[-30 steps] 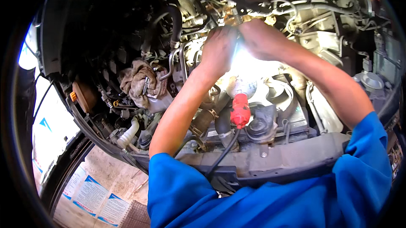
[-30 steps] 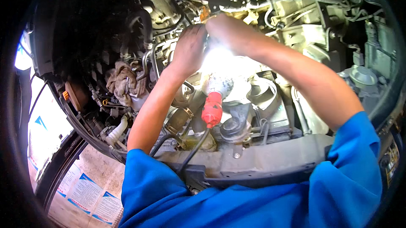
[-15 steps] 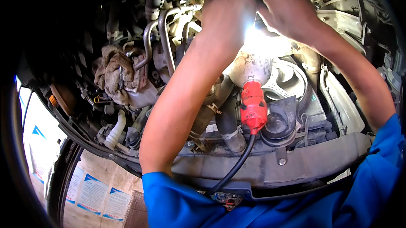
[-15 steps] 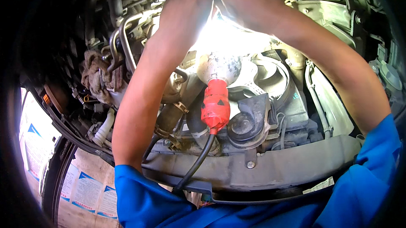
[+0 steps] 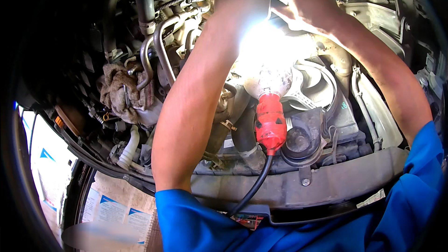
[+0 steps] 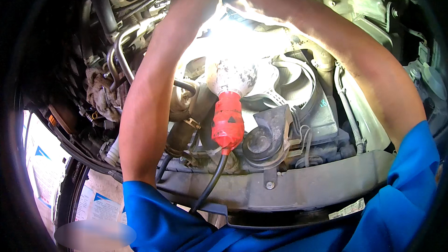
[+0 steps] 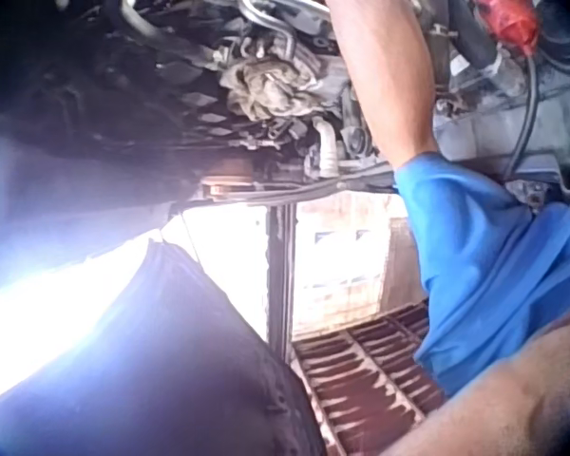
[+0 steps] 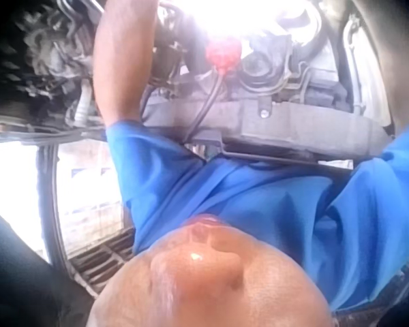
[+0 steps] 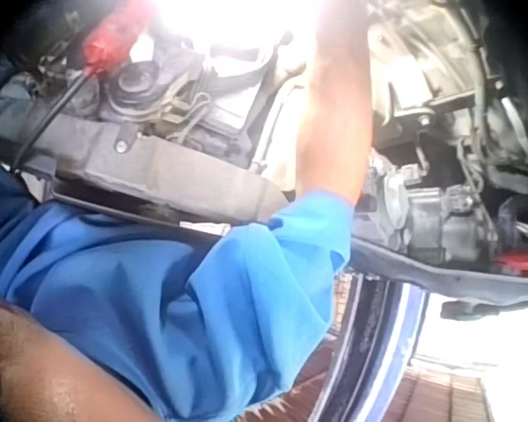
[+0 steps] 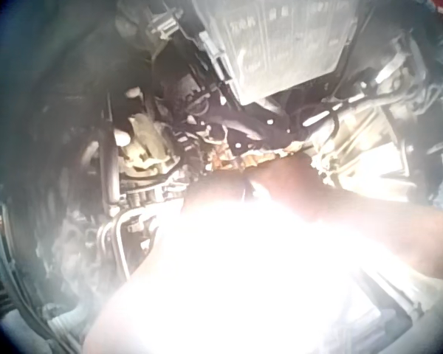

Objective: The person disconnects a hose, uses a screwdriver to loosen a clamp, and uses pliers on components inside the engine bay while holding a work light.

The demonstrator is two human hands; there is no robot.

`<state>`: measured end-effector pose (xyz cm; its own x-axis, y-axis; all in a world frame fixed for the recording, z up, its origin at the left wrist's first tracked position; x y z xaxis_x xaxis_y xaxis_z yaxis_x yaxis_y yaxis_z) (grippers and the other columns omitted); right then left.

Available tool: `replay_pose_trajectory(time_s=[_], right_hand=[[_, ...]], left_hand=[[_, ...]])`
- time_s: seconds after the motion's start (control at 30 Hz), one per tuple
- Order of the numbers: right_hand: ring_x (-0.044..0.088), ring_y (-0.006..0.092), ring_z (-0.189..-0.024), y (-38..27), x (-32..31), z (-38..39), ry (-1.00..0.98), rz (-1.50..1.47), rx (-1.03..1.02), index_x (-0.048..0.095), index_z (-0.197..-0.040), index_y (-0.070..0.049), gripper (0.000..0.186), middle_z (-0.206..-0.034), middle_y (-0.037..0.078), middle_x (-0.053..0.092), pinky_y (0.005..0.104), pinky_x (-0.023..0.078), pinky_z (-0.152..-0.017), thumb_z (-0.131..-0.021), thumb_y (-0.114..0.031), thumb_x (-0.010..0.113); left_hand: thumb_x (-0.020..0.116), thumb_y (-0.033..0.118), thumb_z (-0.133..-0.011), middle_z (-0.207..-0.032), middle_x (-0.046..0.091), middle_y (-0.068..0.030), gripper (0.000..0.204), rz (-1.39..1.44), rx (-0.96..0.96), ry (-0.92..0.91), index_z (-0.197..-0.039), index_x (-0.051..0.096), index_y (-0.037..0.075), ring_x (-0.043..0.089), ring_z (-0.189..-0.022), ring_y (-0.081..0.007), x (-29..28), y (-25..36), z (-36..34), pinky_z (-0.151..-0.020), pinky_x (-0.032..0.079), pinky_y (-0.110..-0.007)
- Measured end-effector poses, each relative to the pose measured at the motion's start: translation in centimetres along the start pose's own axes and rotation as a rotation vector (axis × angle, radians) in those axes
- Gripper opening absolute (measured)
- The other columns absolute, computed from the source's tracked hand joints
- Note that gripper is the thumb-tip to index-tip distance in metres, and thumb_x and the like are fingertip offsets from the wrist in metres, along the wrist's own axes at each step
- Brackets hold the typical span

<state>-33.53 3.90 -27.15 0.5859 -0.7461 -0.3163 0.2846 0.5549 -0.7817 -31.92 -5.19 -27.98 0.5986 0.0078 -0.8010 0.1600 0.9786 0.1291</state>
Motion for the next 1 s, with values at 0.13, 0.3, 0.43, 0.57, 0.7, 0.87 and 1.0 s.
replay_pose_trajectory(time_s=[0.13, 0.3, 0.43, 0.57, 0.7, 0.87, 1.0], right_hand=[[0.068, 0.0277, -0.077, -1.0, 0.3, -0.4, 0.117, 0.665, -0.596, 0.071, -0.089, -0.013, 0.014, -0.088, 0.012, 0.071, 0.0394, 0.053, -0.072, -0.083, -0.013, 0.059], [0.068, 0.0269, -0.079, -1.1, 0.5, -0.6, 0.084, 0.736, -0.635, 0.07, -0.091, -0.012, 0.016, -0.086, 0.01, 0.07, 0.0382, 0.053, -0.072, -0.081, -0.013, 0.058], [0.068, 0.026, -0.08, -0.9, 0.0, -0.6, 0.093, 0.63, -0.696, 0.07, -0.09, -0.011, 0.016, -0.087, 0.009, 0.07, 0.0369, 0.053, -0.073, -0.082, -0.01, 0.056], [0.068, 0.0249, -0.081, -1.2, -0.4, -0.5, 0.077, 0.545, -0.76, 0.07, -0.09, -0.011, 0.016, -0.091, 0.01, 0.071, 0.0359, 0.053, -0.073, -0.082, -0.009, 0.056], [0.068, 0.0235, -0.082, -0.3, -0.5, -1.3, 0.0, 0.489, -0.632, 0.07, -0.091, -0.009, 0.016, -0.093, 0.01, 0.071, 0.0351, 0.052, -0.074, -0.085, -0.008, 0.055], [0.066, 0.0229, -0.078, 1.1, -1.0, -1.8, -0.06, 0.15, -0.314, 0.07, -0.093, -0.007, 0.018, -0.089, 0.01, 0.071, 0.0344, 0.049, -0.074, -0.089, -0.009, 0.053], [0.062, 0.0225, -0.072, 0.0, -1.0, -1.5, -0.086, 0.32, -0.343, 0.068, -0.087, -0.006, 0.017, -0.081, 0.011, 0.068, 0.0351, 0.047, -0.07, -0.089, -0.01, 0.052]], left_hand=[[0.064, 0.016, -0.08, -0.1, 0.071, -0.0097, 0.02, 0.033, 0.022, 0.008, -0.097, 0.074, 0.013, 0.069, -0.094, -0.0264, 0.0, 0.5, -0.4, -0.078, 0.056, -0.037], [0.064, 0.017, -0.081, -0.099, 0.071, -0.0101, 0.019, 0.089, 0.024, 0.019, -0.096, 0.073, 0.012, 0.068, -0.093, -0.0262, 0.2, 0.3, -0.6, -0.077, 0.055, -0.037], [0.064, 0.017, -0.081, -0.098, 0.071, -0.0104, 0.018, 0.124, 0.043, 0.025, -0.096, 0.073, 0.011, 0.068, -0.092, -0.0261, 0.3, 0.5, -0.9, -0.076, 0.055, -0.037], [0.064, 0.017, -0.082, -0.097, 0.07, -0.0107, 0.018, 0.174, 0.057, 0.038, -0.096, 0.073, 0.011, 0.068, -0.091, -0.026, 0.5, 0.5, -1.1, -0.076, 0.055, -0.037], [0.064, 0.018, -0.082, -0.096, 0.07, -0.011, 0.017, 0.233, 0.084, 0.061, -0.095, 0.073, 0.01, 0.067, -0.09, -0.0259, 0.6, 0.7, -1.2, -0.075, 0.054, -0.037], [0.064, 0.018, -0.083, -0.095, 0.07, -0.0113, 0.017, 0.328, 0.117, 0.098, -0.095, 0.073, 0.009, 0.067, -0.089, -0.0258, 0.8, 0.6, -1.1, -0.075, 0.054, -0.037], [0.064, 0.018, -0.083, -0.094, 0.069, -0.0116, 0.017, 0.443, 0.149, 0.134, -0.094, 0.072, 0.009, 0.067, -0.088, -0.0257, 0.8, 0.4, -1.1, -0.074, 0.053, -0.037]])
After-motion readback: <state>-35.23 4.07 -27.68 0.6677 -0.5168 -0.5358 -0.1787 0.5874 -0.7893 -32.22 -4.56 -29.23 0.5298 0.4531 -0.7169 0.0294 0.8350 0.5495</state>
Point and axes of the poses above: each hand's wrist, its own z-axis away from the middle knuckle, its own x-axis out of the palm, y = z × x, the point moved 10 cm from there along -z, towards the middle knuckle
